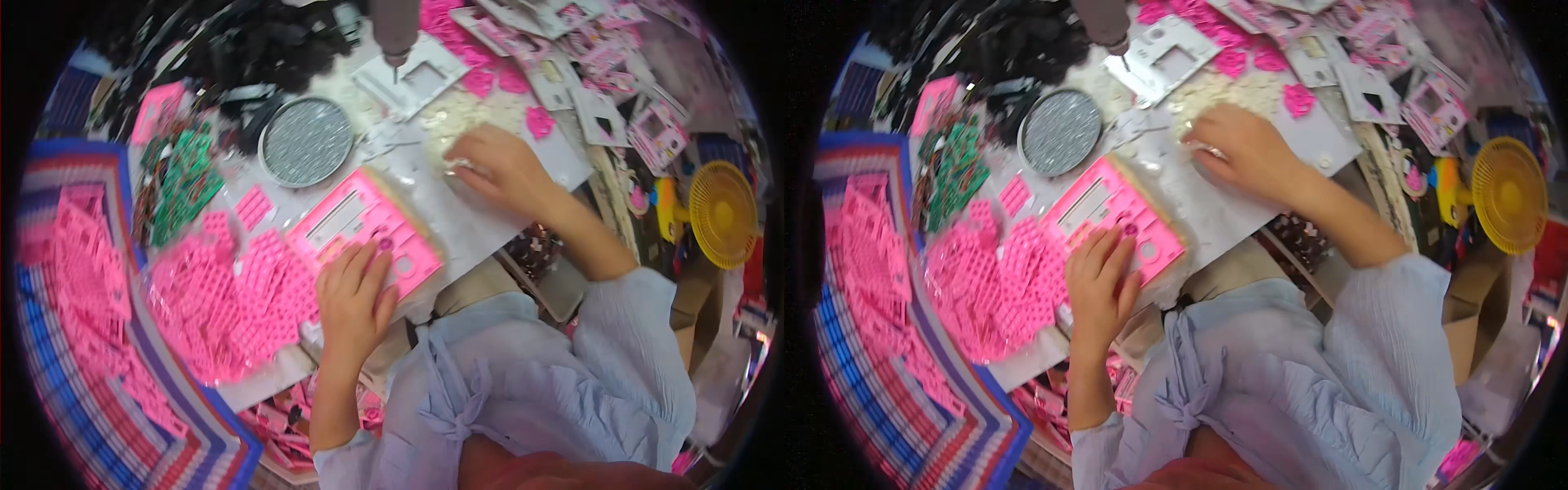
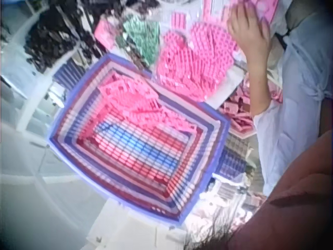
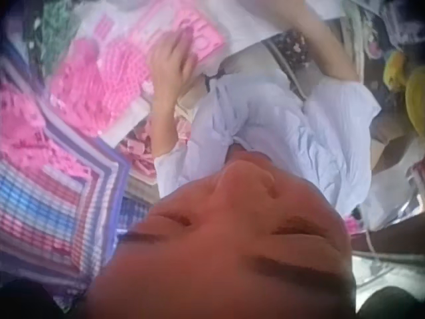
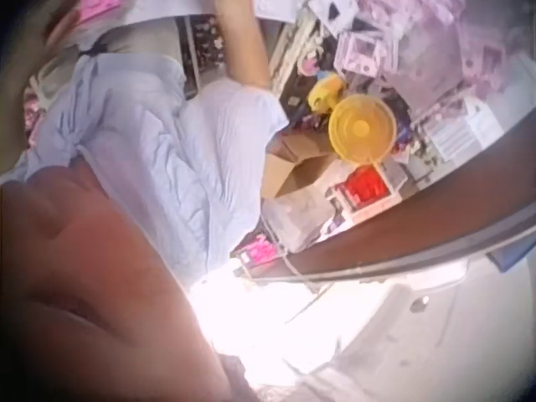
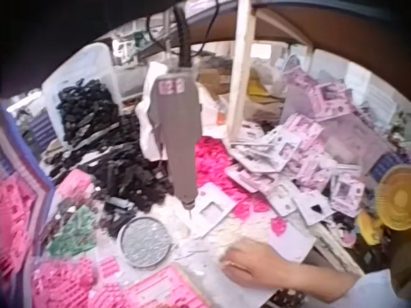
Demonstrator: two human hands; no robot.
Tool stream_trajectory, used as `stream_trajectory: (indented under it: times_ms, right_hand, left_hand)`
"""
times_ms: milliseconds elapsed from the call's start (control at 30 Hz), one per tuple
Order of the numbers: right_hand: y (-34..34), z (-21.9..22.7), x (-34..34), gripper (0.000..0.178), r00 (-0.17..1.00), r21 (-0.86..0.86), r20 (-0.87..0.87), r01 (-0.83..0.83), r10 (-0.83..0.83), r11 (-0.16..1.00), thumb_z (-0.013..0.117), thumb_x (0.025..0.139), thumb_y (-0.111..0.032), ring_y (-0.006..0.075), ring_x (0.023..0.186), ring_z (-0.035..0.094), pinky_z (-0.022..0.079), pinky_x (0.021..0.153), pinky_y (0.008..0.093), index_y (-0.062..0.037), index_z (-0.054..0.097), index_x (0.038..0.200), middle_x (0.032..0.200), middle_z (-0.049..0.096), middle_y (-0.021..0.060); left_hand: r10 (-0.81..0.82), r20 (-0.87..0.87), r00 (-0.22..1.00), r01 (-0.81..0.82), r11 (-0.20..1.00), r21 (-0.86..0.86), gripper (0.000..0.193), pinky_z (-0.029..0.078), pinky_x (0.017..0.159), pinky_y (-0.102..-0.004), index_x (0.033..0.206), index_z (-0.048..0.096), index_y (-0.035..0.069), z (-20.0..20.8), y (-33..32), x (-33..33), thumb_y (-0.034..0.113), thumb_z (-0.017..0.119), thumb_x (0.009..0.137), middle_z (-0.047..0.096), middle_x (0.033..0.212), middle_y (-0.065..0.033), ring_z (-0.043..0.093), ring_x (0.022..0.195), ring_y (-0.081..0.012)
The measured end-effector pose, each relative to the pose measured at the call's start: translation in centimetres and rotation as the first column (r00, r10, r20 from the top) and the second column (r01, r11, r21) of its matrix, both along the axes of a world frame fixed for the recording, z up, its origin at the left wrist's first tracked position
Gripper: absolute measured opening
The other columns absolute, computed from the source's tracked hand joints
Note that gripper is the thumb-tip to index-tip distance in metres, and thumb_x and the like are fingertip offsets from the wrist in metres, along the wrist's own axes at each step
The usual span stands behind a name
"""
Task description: Assembling a small toy calculator by attaching a circuit board and various plastic components using a glue gun.
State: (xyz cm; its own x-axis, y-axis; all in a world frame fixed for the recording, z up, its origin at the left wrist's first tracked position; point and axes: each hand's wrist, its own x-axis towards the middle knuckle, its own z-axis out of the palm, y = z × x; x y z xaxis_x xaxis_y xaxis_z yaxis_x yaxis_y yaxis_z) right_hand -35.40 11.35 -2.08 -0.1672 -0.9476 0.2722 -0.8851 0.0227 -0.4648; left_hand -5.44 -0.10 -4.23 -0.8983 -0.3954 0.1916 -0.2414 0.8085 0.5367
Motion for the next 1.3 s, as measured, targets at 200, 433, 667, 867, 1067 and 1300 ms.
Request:
stream_trajectory:
  times_ms: [200,433,667,867,1067,1300]
  right_hand:
    - [14.6,-0.8,-3.7,0.025,0.79,0.162,0.163,0.569,-0.591,0.806,0.072,0.085,-0.008,0.0174,0.077,0.065,0.053,0.071,0.0292,-0.0052,0.07,0.11,0.102,0.066,0.0088]
    - [14.8,-2.0,-5.1,0.02,0.863,0.186,0.082,0.479,-0.499,0.858,0.072,0.088,-0.01,0.0193,0.082,0.068,0.054,0.075,0.0299,-0.0023,0.072,0.106,0.102,0.068,0.0092]
    - [4.6,2.8,3.7,0.017,0.773,-0.098,0.521,-0.367,0.361,0.925,0.074,0.081,0.002,0.0251,0.087,0.068,0.056,0.077,0.0353,-0.0045,0.073,0.098,0.105,0.067,0.013]
    - [0.9,2.7,9.1,0.022,0.398,-0.256,0.698,-0.638,0.596,0.726,0.076,0.08,0.003,0.0242,0.104,0.065,0.057,0.076,0.0345,-0.0028,0.071,0.101,0.121,0.06,0.0137]
    - [2.0,2.1,12.0,0.016,0.499,0.018,0.86,-0.238,0.106,0.971,0.076,0.084,0.0,0.0164,0.081,0.068,0.057,0.072,0.0282,0.0008,0.071,0.098,0.096,0.069,0.0099]
    - [-1.1,1.6,11.6,0.013,0.86,-0.03,0.497,-0.118,0.117,0.993,0.075,0.083,-0.004,0.021,0.077,0.066,0.055,0.072,0.0331,-0.0018,0.069,0.094,0.086,0.068,0.0087]
  left_hand:
    - [0.028,0.046,0.999,-0.028,1.0,-0.008,0.044,0.036,0.108,-0.0477,0.123,0.069,0.009,0.7,0.7,-0.2,0.018,0.072,0.08,0.061,0.136,-0.0115,0.053,0.128,-0.0347]
    - [0.005,-0.077,0.997,-0.007,0.999,-0.032,0.039,0.042,0.098,-0.0459,0.117,0.07,0.008,0.7,0.4,-0.2,0.012,0.073,0.078,0.062,0.129,-0.0135,0.057,0.12,-0.0314]
    - [0.193,0.03,0.981,-0.106,0.397,0.912,0.011,0.045,0.062,-0.0251,0.105,0.066,0.0,4.1,3.0,-0.3,0.007,0.063,0.096,0.065,0.082,-0.0053,0.058,0.07,-0.0097]
    - [0.075,-0.103,0.992,0.09,0.157,0.983,0.013,0.04,0.057,-0.0221,0.095,0.066,0.001,3.3,3.5,1.4,0.012,0.062,0.1,0.06,0.074,0.0022,0.05,0.064,-0.0041]
    - [0.394,-0.198,0.897,-0.121,0.651,0.749,0.008,0.04,0.052,-0.0254,0.086,0.067,0.002,2.7,5.0,1.4,0.006,0.068,0.093,0.059,0.069,-0.0024,0.053,0.055,-0.0103]
    - [0.236,-0.173,0.956,-0.222,0.97,0.093,0.024,0.047,0.084,-0.0429,0.099,0.067,0.005,2.0,2.4,0.5,0.023,0.075,0.085,0.067,0.102,-0.0105,0.063,0.094,-0.0272]
